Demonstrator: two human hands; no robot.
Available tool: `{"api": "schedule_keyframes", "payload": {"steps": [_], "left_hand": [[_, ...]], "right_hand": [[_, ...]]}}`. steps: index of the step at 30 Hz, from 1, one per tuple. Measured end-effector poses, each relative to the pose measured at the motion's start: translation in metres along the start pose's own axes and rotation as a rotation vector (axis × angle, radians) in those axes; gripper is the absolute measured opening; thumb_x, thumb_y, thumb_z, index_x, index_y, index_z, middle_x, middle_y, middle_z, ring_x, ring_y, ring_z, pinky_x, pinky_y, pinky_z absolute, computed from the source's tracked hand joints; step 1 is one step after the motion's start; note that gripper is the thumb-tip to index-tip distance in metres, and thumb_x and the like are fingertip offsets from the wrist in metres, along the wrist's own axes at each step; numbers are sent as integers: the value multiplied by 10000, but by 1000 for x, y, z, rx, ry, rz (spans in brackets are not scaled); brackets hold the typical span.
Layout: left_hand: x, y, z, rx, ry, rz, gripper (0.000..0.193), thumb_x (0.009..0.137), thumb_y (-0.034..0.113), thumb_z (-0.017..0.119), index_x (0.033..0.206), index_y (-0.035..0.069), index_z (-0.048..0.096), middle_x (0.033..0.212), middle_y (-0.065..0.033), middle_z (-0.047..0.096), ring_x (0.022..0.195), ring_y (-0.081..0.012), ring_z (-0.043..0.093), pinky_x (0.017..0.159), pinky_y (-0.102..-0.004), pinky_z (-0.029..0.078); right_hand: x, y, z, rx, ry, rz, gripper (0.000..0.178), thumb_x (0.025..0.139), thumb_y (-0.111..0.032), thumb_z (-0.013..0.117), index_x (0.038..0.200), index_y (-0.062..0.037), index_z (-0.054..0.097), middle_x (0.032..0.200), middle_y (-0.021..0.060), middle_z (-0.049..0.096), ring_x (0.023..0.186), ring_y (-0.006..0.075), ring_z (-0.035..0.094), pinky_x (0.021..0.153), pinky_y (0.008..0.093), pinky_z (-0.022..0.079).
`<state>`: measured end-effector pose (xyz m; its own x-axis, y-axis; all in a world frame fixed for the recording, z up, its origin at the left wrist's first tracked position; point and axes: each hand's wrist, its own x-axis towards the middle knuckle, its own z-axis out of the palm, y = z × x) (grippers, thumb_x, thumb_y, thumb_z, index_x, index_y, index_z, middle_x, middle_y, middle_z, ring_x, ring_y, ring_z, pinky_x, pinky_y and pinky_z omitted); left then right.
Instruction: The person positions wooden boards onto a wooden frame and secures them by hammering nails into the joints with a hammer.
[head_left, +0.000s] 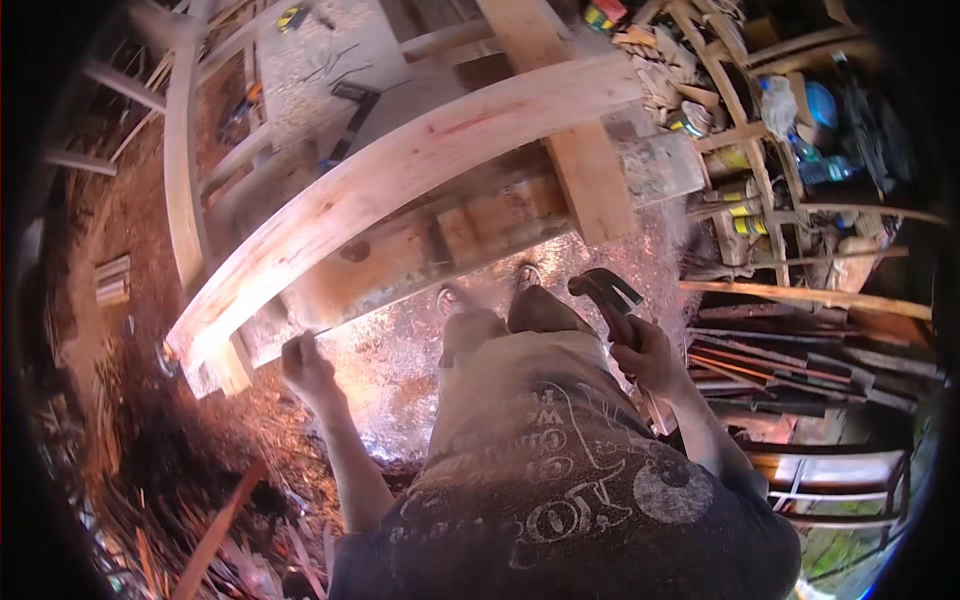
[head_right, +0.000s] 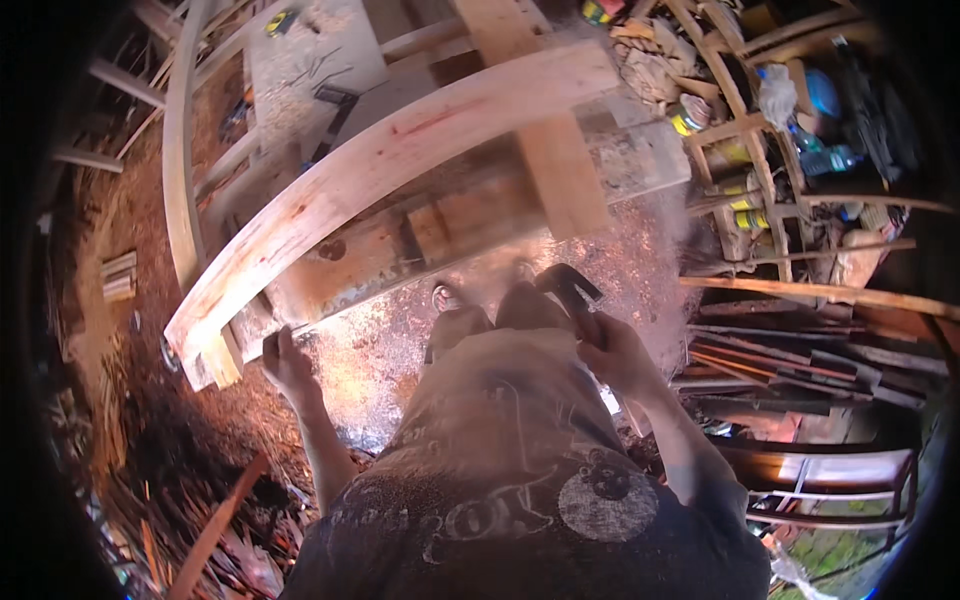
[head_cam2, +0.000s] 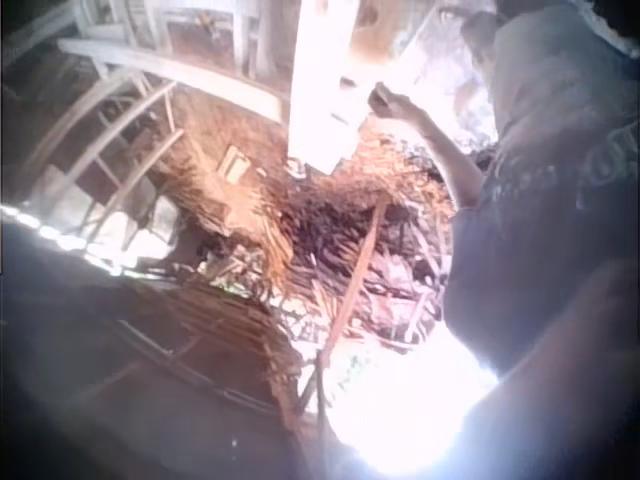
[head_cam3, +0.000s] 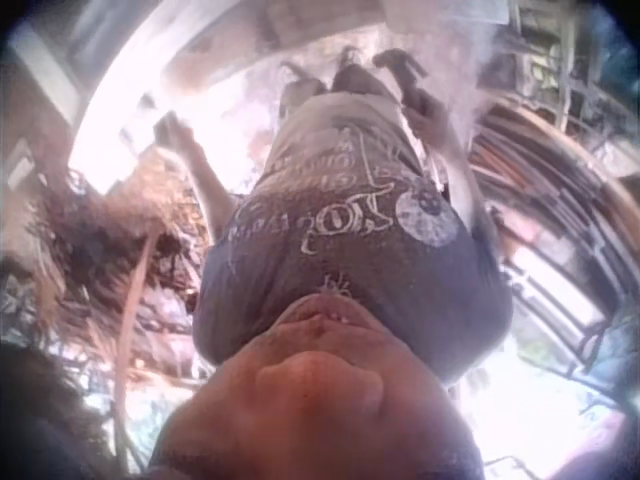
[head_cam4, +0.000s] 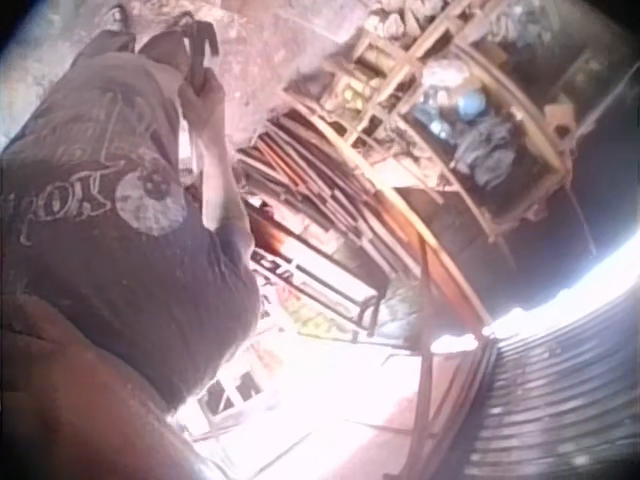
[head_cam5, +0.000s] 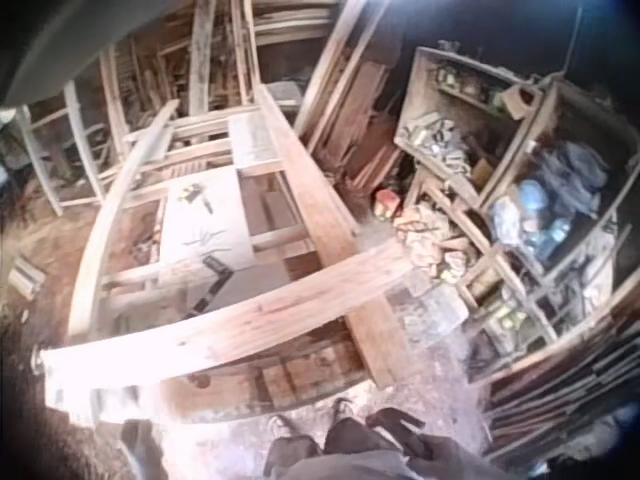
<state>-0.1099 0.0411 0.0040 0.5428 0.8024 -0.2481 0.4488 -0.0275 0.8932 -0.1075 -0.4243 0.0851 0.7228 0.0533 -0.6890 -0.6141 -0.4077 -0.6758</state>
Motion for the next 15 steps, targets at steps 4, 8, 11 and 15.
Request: {"api": "schedule_keyframes", "payload": {"steps": [4,8,11,15], "left_hand": [[-37,55,92,-10,-475,302,85,916,34,707,992,0,693,944,-65,687,833,-84,619,664,-244,513],[-86,113,184,-84,-742,511,120,922,99,714,974,-4,682,846,-55,720,756,-102,647,702,-252,503],[-110,133,212,-86,-698,560,139,930,121,711,990,-4,695,855,-67,722,771,-102,653,699,-262,502],[-123,112,223,-75,-653,579,151,938,130,706,1006,-6,702,856,-66,725,787,-103,658,719,-272,507]], "right_hand": [[-12,-9,-25,154,67,-41,155,920,-104,640,1055,-28,645,744,-21,584,585,49,523,506,246,428],[-22,-14,-49,317,130,-226,167,951,-132,630,1074,-19,613,687,-10,562,556,65,525,471,240,417],[-20,45,-61,17,332,-70,185,991,-224,628,939,-48,603,675,-4,562,545,72,519,465,271,433],[13,101,-57,-153,343,-188,279,994,-241,623,969,33,669,777,165,683,667,209,637,619,381,504]]}}
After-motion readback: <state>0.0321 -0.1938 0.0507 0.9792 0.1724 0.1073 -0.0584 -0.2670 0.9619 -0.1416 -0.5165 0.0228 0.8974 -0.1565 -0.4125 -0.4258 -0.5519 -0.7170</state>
